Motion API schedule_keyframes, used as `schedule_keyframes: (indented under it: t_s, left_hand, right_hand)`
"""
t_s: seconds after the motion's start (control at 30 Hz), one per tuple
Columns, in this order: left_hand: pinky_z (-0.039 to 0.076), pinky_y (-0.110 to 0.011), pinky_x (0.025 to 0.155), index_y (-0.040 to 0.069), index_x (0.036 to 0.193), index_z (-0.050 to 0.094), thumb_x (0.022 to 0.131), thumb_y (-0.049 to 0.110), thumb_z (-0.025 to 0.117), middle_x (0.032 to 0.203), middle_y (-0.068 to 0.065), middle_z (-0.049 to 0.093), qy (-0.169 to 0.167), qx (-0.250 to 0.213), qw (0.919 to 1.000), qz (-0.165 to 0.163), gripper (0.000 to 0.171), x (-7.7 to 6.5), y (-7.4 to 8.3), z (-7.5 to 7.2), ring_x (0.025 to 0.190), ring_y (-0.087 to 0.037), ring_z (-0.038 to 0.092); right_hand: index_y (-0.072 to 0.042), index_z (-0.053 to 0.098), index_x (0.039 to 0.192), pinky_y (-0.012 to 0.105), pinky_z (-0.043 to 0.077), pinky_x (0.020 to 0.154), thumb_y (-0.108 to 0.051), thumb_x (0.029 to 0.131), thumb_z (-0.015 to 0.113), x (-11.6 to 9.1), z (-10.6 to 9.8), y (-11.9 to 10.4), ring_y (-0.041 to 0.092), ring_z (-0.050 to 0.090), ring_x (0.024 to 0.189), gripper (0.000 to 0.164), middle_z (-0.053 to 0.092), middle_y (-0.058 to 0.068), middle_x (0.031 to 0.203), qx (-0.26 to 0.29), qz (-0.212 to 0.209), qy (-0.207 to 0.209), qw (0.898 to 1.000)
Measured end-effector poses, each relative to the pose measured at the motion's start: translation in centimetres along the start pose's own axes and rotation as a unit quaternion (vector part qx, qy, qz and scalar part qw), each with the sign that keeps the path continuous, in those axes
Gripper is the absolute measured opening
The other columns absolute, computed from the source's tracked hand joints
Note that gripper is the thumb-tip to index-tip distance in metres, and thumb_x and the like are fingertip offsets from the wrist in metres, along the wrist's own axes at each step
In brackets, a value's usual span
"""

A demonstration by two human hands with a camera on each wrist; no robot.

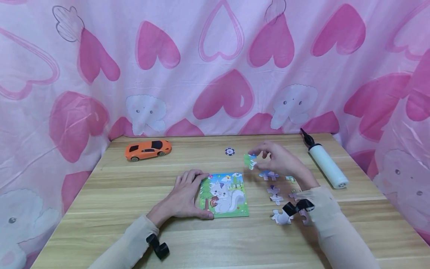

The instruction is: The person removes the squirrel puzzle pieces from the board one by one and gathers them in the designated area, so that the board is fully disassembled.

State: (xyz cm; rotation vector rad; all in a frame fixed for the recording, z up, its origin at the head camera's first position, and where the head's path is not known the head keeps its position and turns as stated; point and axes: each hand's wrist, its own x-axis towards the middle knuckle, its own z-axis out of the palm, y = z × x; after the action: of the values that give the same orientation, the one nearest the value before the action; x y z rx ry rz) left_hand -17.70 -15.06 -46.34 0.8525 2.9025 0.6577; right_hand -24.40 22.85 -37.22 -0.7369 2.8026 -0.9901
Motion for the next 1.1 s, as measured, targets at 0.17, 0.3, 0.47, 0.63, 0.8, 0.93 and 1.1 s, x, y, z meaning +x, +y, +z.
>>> schedule_keyframes:
  t_s: [0.17, 0.3, 0.47, 0.63, 0.8, 0.93, 1.1]
  left_hand:
    - [0.028, -0.057, 0.123, 0.018, 0.173, 0.039, 0.067, 0.098, 0.078, 0.168, -0.005, 0.037, 0.0, 0.0, 1.0, -0.002, 0.138, 0.0, 0.0, 0.0, 0.152, -0.029, 0.035]
    - [0.028, -0.057, 0.123, 0.018, 0.173, 0.039, 0.067, 0.098, 0.078, 0.168, -0.005, 0.037, 0.0, 0.0, 1.0, -0.003, 0.138, 0.0, 0.0, 0.0, 0.152, -0.029, 0.034]
    - [0.028, -0.057, 0.123, 0.018, 0.173, 0.038, 0.067, 0.098, 0.078, 0.168, -0.005, 0.037, 0.0, 0.0, 1.0, -0.003, 0.138, 0.0, 0.0, 0.0, 0.152, -0.029, 0.034]
    - [0.029, -0.057, 0.122, 0.019, 0.173, 0.038, 0.068, 0.098, 0.077, 0.168, -0.005, 0.036, -0.001, 0.001, 1.0, -0.003, 0.137, 0.0, 0.0, 0.1, 0.152, -0.029, 0.034]
    - [0.029, -0.057, 0.122, 0.019, 0.173, 0.038, 0.068, 0.098, 0.077, 0.168, -0.005, 0.037, -0.003, 0.002, 1.0, -0.005, 0.137, 0.0, 0.0, 0.0, 0.152, -0.03, 0.034]
    - [0.029, -0.057, 0.122, 0.019, 0.173, 0.039, 0.068, 0.098, 0.078, 0.168, -0.006, 0.037, -0.002, -0.001, 1.0, -0.004, 0.137, 0.0, 0.1, 0.0, 0.152, -0.03, 0.034]
    - [0.029, -0.057, 0.122, 0.02, 0.173, 0.038, 0.068, 0.098, 0.078, 0.168, -0.005, 0.037, -0.001, -0.001, 1.0, -0.004, 0.137, 0.0, 0.0, 0.0, 0.151, -0.029, 0.035]
  right_hand:
    - [-0.02, 0.079, 0.137, 0.042, 0.053, 0.088, -0.012, 0.094, 0.089, 0.1, 0.1, 0.4, 0.026, 0.059, 0.112, 0.045, 0.074, 0.0, 0.13, 0.0, 0.017, -0.015, 1.0]
    - [-0.02, 0.079, 0.135, 0.041, 0.053, 0.087, -0.014, 0.093, 0.09, 0.3, 0.4, 0.7, 0.026, 0.06, 0.112, 0.044, 0.074, 0.0, 0.127, 0.0, 0.024, -0.032, 0.999]
    - [-0.018, 0.08, 0.13, 0.038, 0.056, 0.079, -0.011, 0.092, 0.091, 0.5, 1.2, 1.2, 0.027, 0.061, 0.103, 0.04, 0.076, 0.0, 0.119, 0.009, 0.028, -0.057, 0.998]
    - [-0.016, 0.081, 0.124, 0.035, 0.058, 0.08, -0.003, 0.09, 0.09, 0.5, 2.2, 1.8, 0.027, 0.064, 0.1, 0.038, 0.075, 0.004, 0.117, 0.015, 0.034, -0.076, 0.996]
    - [-0.018, 0.08, 0.123, 0.04, 0.058, 0.09, -0.002, 0.089, 0.09, 0.6, 2.9, 2.0, 0.027, 0.064, 0.104, 0.039, 0.073, 0.004, 0.115, 0.011, 0.05, -0.087, 0.995]
    - [-0.017, 0.08, 0.126, 0.041, 0.058, 0.093, -0.002, 0.09, 0.09, 0.7, 3.2, 2.0, 0.027, 0.061, 0.105, 0.04, 0.07, 0.004, 0.115, 0.009, 0.069, -0.094, 0.993]
    - [-0.017, 0.08, 0.127, 0.041, 0.056, 0.095, -0.003, 0.091, 0.09, 0.6, 3.4, 1.9, 0.027, 0.06, 0.105, 0.04, 0.07, 0.004, 0.115, 0.002, 0.078, -0.099, 0.992]
